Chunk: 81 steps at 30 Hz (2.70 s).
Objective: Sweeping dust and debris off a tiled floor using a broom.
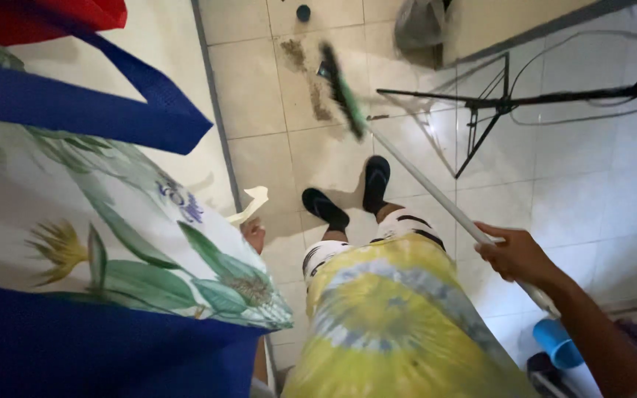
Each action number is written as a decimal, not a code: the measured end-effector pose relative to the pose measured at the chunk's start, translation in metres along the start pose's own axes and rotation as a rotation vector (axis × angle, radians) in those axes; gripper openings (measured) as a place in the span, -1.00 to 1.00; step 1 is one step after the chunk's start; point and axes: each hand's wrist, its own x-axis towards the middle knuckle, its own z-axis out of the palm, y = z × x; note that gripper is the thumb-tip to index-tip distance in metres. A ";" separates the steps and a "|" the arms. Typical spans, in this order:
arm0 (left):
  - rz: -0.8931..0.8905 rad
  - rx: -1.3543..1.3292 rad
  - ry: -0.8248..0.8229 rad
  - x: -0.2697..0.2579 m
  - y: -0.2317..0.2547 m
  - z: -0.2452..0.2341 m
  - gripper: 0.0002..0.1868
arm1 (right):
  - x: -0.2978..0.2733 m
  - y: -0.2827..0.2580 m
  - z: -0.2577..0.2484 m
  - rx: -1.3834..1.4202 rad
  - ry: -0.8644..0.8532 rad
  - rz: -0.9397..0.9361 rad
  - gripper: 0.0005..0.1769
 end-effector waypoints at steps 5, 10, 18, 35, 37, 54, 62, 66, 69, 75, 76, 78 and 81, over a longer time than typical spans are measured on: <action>0.040 -0.022 -0.004 0.007 0.012 -0.019 -0.48 | 0.041 0.111 0.025 0.057 0.156 0.214 -0.38; 0.029 -0.046 -0.017 -0.033 0.022 -0.027 -0.47 | 0.137 0.106 0.115 0.339 0.105 0.201 -0.83; 0.095 -0.070 -0.038 -0.102 0.063 -0.103 -0.45 | 0.272 -0.029 0.283 0.894 -0.130 -0.078 -0.81; 0.215 -0.194 -0.018 -0.014 -0.006 -0.027 -0.40 | 0.275 -0.211 0.203 1.156 -0.300 -0.145 -0.93; 0.222 -0.220 -0.008 -0.012 -0.015 -0.024 -0.40 | 0.257 -0.202 0.172 1.037 -0.294 -0.231 -0.93; -0.348 0.001 0.138 -0.074 0.125 0.029 -0.48 | 0.313 -0.224 0.026 0.496 -0.068 -0.173 -0.86; -0.416 -0.004 0.158 -0.074 0.216 0.043 -0.46 | 0.422 -0.331 -0.004 0.992 -0.565 0.000 -0.79; -0.399 -0.046 0.174 -0.065 0.222 0.049 -0.47 | 0.323 -0.314 -0.070 0.598 -0.455 -0.391 -0.77; -0.365 -0.091 0.171 -0.058 0.229 0.053 -0.47 | 0.273 -0.277 -0.091 0.298 -0.114 -0.323 -0.51; -0.378 -0.067 0.174 -0.048 0.252 0.055 -0.50 | 0.271 -0.239 -0.051 0.173 -0.032 -0.220 -0.87; -0.359 -0.047 0.174 -0.048 0.253 0.055 -0.50 | 0.283 -0.247 -0.038 0.305 -0.078 -0.180 -0.83; -0.339 -0.039 0.172 -0.044 0.257 0.059 -0.50 | 0.321 -0.263 -0.020 0.426 -0.119 -0.143 -0.77; -0.317 -0.030 0.183 -0.045 0.256 0.055 -0.51 | 0.390 -0.293 0.009 0.509 -0.340 -0.284 -0.75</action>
